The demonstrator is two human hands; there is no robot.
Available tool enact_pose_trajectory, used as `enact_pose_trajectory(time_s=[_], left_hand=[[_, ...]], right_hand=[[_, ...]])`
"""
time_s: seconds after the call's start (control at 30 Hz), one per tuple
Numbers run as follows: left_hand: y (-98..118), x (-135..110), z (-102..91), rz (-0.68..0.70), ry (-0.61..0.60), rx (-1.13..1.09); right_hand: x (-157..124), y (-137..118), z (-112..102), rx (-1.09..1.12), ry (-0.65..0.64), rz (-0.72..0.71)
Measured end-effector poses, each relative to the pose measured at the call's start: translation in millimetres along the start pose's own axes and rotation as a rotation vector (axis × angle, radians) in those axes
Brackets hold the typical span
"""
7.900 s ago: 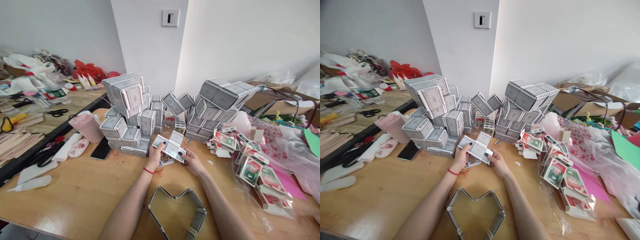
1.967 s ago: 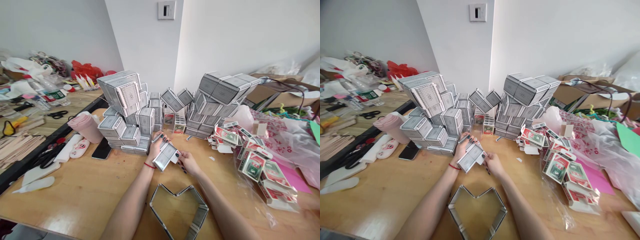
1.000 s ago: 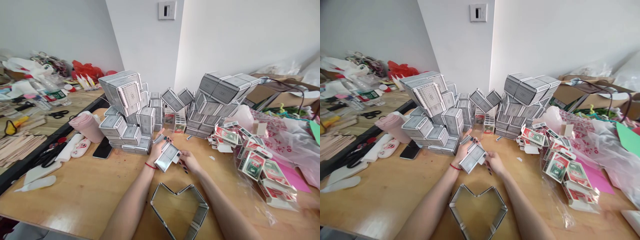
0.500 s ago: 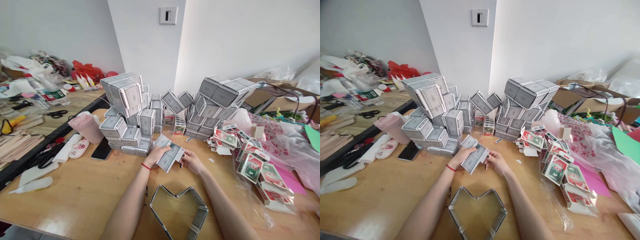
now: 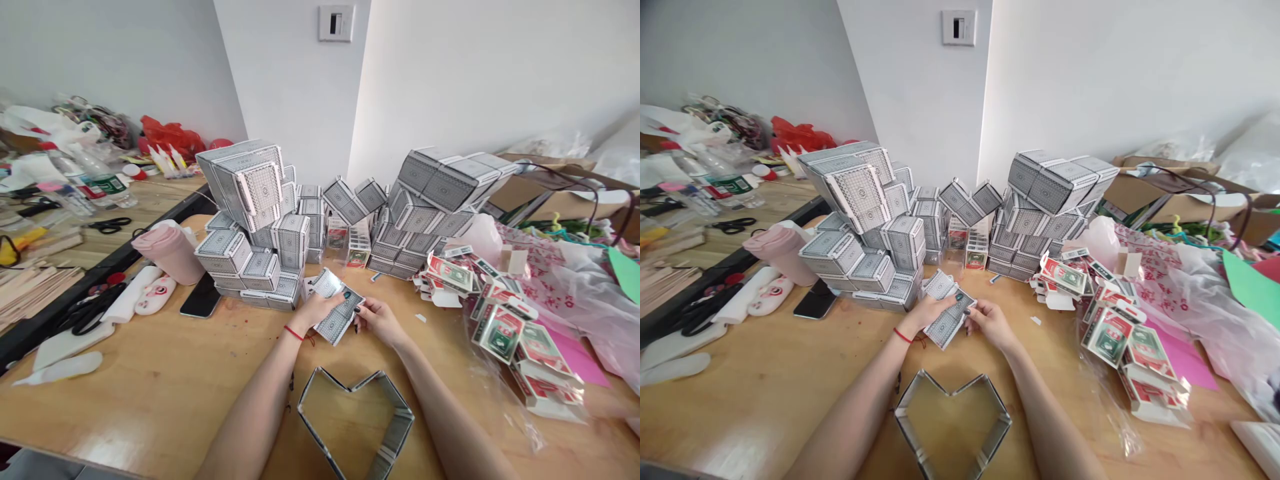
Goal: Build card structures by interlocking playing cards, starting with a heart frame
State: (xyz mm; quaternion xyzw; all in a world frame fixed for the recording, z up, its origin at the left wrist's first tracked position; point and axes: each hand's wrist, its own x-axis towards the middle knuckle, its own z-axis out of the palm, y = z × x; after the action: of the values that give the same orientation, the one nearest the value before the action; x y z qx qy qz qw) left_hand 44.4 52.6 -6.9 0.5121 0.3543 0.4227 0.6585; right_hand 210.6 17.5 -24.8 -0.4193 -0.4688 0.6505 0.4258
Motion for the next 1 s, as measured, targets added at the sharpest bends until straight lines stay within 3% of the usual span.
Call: enact_pose_trajectory(time_s=[0.33, 0.53, 0.73, 1.0], left_hand=[[7, -4, 3.2, 0.082, 0.025, 0.068], [1, -6, 4.4, -0.098, -0.121, 0.177], [-3, -5, 4.0, -0.051, -0.171, 0.233], [0, -4, 6.5, -0.046, -0.193, 0.213]], right_hand=[[-2, -6, 0, -0.263, 0.074, -0.037], [-1, -5, 1, -0.217, 0.155, -0.081], [-1, -4, 3, -0.089, 0.2, -0.077], [2, 1, -5, -0.017, 0.105, -0.063]])
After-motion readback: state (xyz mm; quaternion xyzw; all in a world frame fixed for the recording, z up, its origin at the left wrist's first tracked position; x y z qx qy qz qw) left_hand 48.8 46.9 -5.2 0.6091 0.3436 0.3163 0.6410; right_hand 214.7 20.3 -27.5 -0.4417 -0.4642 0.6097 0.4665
